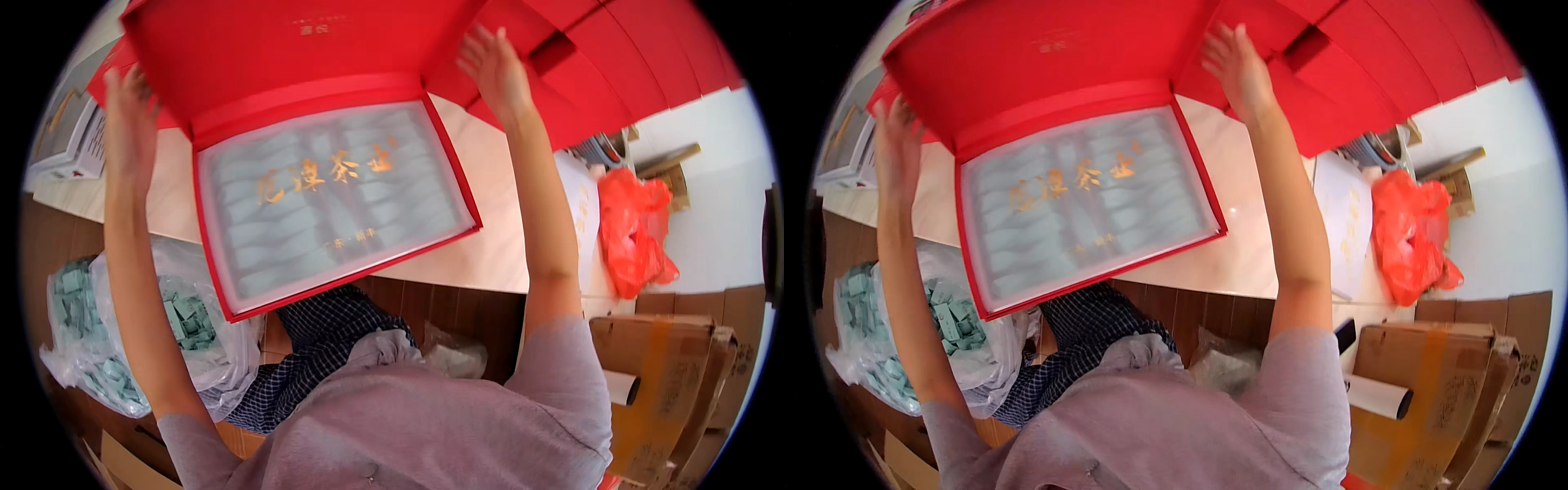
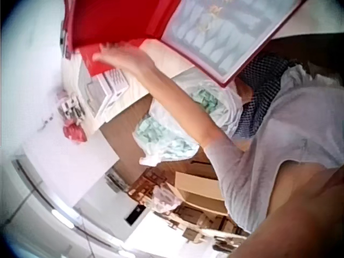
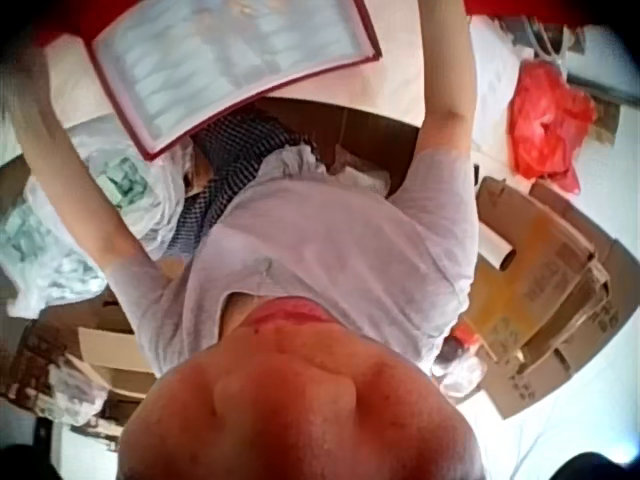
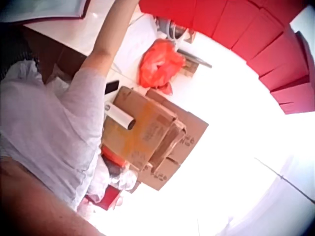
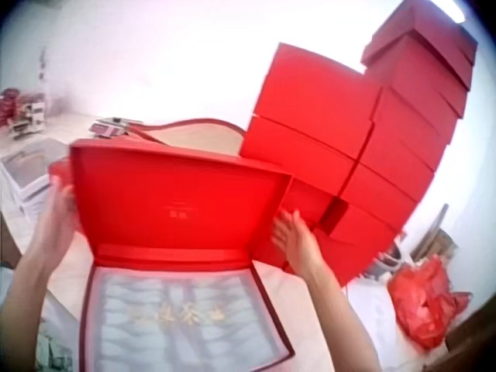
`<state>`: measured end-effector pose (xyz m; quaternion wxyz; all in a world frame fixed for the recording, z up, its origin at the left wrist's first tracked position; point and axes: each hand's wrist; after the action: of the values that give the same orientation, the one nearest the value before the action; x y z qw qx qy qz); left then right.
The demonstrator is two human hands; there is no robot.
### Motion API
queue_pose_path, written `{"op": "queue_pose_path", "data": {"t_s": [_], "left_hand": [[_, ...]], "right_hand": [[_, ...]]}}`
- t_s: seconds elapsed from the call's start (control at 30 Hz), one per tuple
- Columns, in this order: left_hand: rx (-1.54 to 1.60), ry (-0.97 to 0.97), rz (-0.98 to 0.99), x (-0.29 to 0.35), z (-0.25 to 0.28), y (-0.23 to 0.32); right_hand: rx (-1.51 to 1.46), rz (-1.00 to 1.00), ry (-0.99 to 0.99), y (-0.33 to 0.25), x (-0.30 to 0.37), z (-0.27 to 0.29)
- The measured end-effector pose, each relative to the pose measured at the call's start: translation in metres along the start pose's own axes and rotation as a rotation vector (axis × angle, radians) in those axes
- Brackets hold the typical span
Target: The person places small green packets of tea from a large bag into red gift boxes, arranges them neatly, covers them with a protective sheet, and closes the lid.
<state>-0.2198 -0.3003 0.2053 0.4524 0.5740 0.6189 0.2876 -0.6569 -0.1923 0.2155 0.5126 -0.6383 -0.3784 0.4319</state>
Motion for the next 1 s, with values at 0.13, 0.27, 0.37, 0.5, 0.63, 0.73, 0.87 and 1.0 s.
{"op": "queue_pose_path", "data": {"t_s": [0.13, 0.27, 0.37, 0.5, 0.63, 0.73, 0.87, 1.0], "left_hand": [[-0.027, 0.101, -0.069, 0.024, 0.005, 0.017], [-0.216, -0.165, -0.004, 0.040, 0.006, 0.016], [-0.458, -0.165, -0.062, 0.054, -0.010, 0.008], [-0.883, -0.343, -0.148, 0.090, -0.013, -0.012], [-1.199, -0.340, -0.232, 0.115, -0.024, -0.036], [-1.175, -0.303, -0.226, 0.117, -0.026, -0.040], [-0.972, -0.207, -0.143, 0.118, -0.017, -0.042], [-0.383, -0.011, 0.134, 0.145, -0.011, -0.051]], "right_hand": [[-0.177, -0.033, -0.191, -0.041, 0.007, 0.006], [0.142, -0.019, -0.300, -0.040, 0.003, 0.043], [0.473, -0.130, -0.284, -0.034, 0.036, 0.022], [0.945, -0.042, -0.215, 0.007, 0.089, -0.022], [1.280, 0.043, -0.101, 0.025, 0.122, -0.032], [1.278, 0.057, -0.022, 0.030, 0.124, -0.032], [1.187, -0.013, 0.074, 0.031, 0.121, -0.033], [1.103, -0.022, 0.065, 0.034, 0.111, -0.012]]}}
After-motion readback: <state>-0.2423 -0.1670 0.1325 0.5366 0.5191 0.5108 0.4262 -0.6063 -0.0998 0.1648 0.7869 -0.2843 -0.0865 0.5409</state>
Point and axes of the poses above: each hand's wrist, its own x-axis away from the middle knuckle, its own z-axis out of the back of the hand, y = z × x, and after that the axes turned 3 degrees about x, right-handed
